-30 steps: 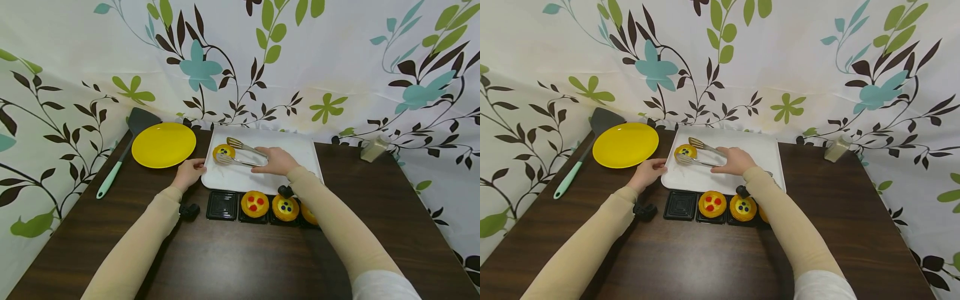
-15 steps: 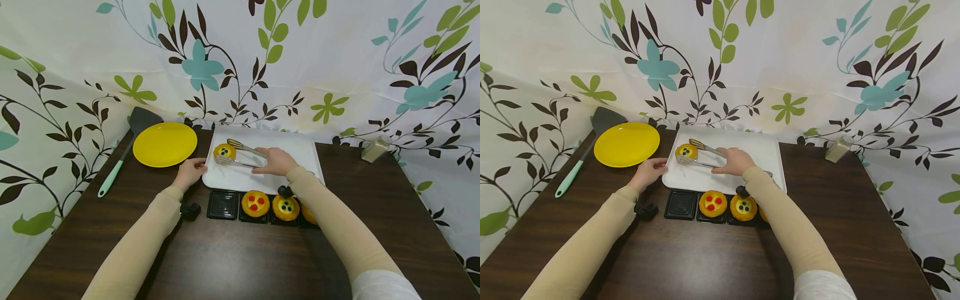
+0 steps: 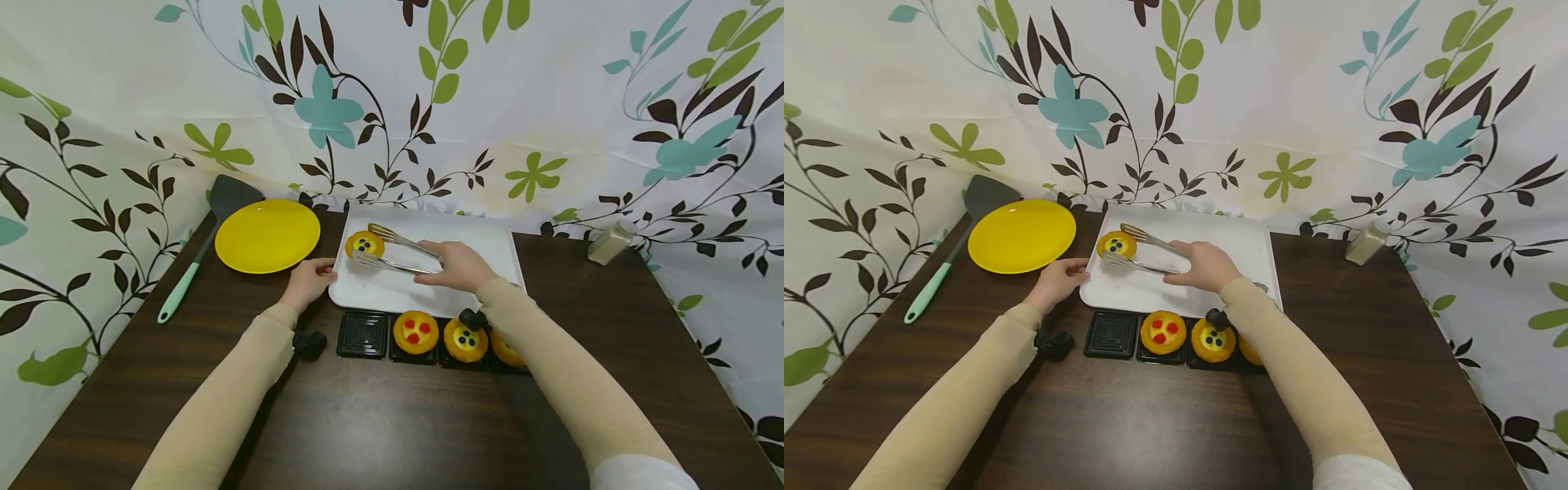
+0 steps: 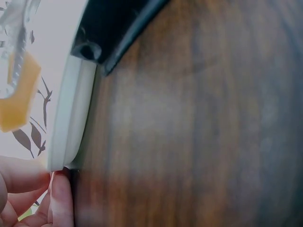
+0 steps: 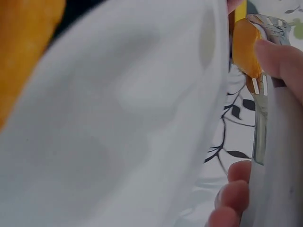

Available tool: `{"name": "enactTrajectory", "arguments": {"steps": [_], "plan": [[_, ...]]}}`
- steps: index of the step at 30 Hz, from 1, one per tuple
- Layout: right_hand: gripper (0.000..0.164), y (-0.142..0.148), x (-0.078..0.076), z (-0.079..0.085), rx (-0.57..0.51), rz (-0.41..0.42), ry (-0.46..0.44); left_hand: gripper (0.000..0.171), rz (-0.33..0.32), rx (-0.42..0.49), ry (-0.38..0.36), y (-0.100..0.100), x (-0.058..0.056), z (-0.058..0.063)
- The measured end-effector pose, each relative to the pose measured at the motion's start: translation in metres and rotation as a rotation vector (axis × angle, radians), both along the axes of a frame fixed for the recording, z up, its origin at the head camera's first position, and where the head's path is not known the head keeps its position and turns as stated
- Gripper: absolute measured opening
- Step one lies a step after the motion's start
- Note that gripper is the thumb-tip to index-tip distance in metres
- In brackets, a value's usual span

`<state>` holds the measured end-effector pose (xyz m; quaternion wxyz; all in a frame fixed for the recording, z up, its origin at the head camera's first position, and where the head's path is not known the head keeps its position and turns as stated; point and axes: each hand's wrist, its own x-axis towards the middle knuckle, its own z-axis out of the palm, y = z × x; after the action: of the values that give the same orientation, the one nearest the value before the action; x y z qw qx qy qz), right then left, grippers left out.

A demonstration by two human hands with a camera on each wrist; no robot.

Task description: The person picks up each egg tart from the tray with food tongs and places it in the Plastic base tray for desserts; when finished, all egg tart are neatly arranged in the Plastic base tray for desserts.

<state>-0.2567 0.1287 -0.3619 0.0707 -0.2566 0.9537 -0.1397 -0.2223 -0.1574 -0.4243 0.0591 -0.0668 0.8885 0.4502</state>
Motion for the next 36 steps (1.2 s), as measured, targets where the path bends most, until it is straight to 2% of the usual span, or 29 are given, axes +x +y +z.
{"name": "enactTrajectory", "arguments": {"steps": [11,18,24,30,36], "plan": [[0.076,0.015,0.032,0.013,-0.019,0.078,0.077,0.039,-0.013,-0.012,0.007,-0.001,0.002,0.003],[0.073,0.024,0.054,0.013,-0.038,0.108,0.054,0.038,-0.024,-0.013,0.027,-0.001,0.002,0.002],[0.072,0.028,0.071,0.01,-0.048,0.11,0.028,0.038,-0.025,-0.004,0.036,-0.001,0.005,0.004],[0.072,0.031,0.084,0.004,-0.041,0.124,0.021,0.039,-0.021,-0.009,0.006,-0.001,0.003,0.004],[0.072,0.036,0.094,-0.005,-0.046,0.13,0.046,0.039,-0.015,-0.014,0.019,0.001,0.003,0.003]]}}
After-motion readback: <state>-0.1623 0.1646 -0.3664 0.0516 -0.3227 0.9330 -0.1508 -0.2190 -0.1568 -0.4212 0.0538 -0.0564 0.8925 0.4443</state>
